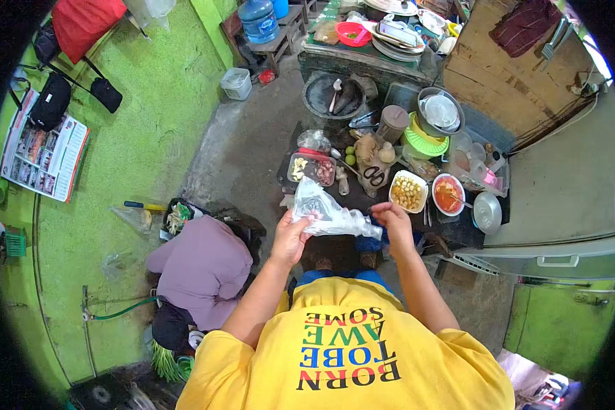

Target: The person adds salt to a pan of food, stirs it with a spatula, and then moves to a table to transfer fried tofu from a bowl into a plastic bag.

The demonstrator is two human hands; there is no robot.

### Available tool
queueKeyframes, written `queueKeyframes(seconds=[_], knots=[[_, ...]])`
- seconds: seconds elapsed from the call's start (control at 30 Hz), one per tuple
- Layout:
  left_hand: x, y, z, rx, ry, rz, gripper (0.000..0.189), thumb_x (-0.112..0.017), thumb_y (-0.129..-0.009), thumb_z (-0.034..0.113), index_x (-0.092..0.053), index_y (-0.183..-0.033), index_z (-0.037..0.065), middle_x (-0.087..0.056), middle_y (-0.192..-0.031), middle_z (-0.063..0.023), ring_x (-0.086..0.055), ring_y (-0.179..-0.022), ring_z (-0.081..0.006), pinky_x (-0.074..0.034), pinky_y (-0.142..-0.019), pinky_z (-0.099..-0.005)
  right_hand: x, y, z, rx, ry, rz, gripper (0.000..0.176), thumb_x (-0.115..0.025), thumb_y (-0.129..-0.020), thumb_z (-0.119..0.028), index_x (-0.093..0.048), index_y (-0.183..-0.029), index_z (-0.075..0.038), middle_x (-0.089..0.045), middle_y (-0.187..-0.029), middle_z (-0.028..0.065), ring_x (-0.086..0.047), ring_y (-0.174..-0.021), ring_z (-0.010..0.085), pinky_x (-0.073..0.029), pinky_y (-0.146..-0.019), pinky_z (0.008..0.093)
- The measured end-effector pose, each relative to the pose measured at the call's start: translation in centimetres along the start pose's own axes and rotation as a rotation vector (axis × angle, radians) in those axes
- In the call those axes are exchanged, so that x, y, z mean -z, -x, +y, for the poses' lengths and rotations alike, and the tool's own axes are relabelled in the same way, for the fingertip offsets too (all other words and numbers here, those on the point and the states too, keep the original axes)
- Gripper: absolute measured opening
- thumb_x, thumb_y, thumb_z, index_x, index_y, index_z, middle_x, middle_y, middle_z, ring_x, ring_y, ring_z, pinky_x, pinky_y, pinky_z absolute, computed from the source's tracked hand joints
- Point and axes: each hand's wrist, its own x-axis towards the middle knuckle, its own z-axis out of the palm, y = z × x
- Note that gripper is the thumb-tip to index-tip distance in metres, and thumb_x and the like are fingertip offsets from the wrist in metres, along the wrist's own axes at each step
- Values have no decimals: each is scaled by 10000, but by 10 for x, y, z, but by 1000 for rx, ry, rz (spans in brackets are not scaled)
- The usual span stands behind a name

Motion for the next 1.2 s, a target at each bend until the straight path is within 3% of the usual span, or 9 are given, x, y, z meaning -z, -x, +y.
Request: queueKeyframes(seconds=[0.23,0.43,0.5,0.63,0.7,0.9,1.0,1.13,1.2], knots=[[-7,2,4,12,-145,24,140,-645,-852,33,-582,-969,76,-649,-885,-20,-626,-769,-106,-522,-681,-246,-56,23,-17,391,733,-461,262,-639,-852,-227,-620,-946,17,-620,-791,61,-588,-784,160,-470,-718,298],[64,-20,-23,-304,-593,190,220,-700,-820,98,-501,-914,86,-537,-846,-3,-509,-689,-69,-426,-575,-218,-31,-6,15,-179,52,-177,211,-584,-916,-275,-566,-839,-81,-498,-673,-27,-454,-595,91,-385,-503,261],[64,-11,-23,-639,-1329,459,330,-735,-790,192,-504,-951,20,-521,-893,-89,-525,-675,-148,-468,-632,-301,-31,-9,33,-163,16,-85,222,-575,-923,-293,-550,-842,-88,-482,-663,-29,-441,-575,94,-380,-489,260],[-11,34,-31,-205,-1276,122,400,-708,-808,307,-548,-987,-13,-568,-864,-109,-567,-726,-192,-479,-706,-318,-45,-5,55,-287,-209,14,240,-499,-964,-311,-531,-890,-85,-535,-682,11,-474,-515,125,-405,-460,288],[8,27,-83,-286,-1354,108,337,-640,-843,291,-578,-999,-1,-617,-909,-126,-585,-745,-196,-482,-703,-307,-59,0,62,-318,-394,40,220,-538,-947,-300,-536,-853,-101,-570,-745,18,-527,-585,132,-410,-479,286],[19,-1,-70,273,-289,130,269,-507,-907,196,-515,-1128,43,-618,-967,-37,-604,-849,-123,-485,-753,-283,-57,10,80,-264,163,13,314,-549,-931,-368,-521,-919,-56,-550,-792,35,-479,-693,109,-416,-592,295],[5,13,-78,287,-580,5,298,-554,-895,207,-506,-1143,48,-603,-934,-8,-577,-763,-102,-458,-652,-245,-52,1,113,-326,110,42,347,-551,-917,-345,-513,-980,-5,-605,-857,139,-571,-757,206,-473,-679,378],[44,5,-104,276,-780,-48,278,-579,-880,193,-557,-1123,59,-596,-878,12,-534,-693,-69,-435,-593,-219,-55,-4,135,-160,351,28,371,-558,-902,-333,-516,-1062,-1,-624,-980,222,-616,-858,339,-473,-757,408],[45,6,-103,409,-558,192,178,-579,-872,199,-621,-1000,84,-608,-880,3,-550,-716,-90,-449,-619,-241,-49,3,126,260,556,63,302,-594,-903,-303,-541,-1039,-38,-606,-865,104,-554,-756,149,-460,-658,308]])
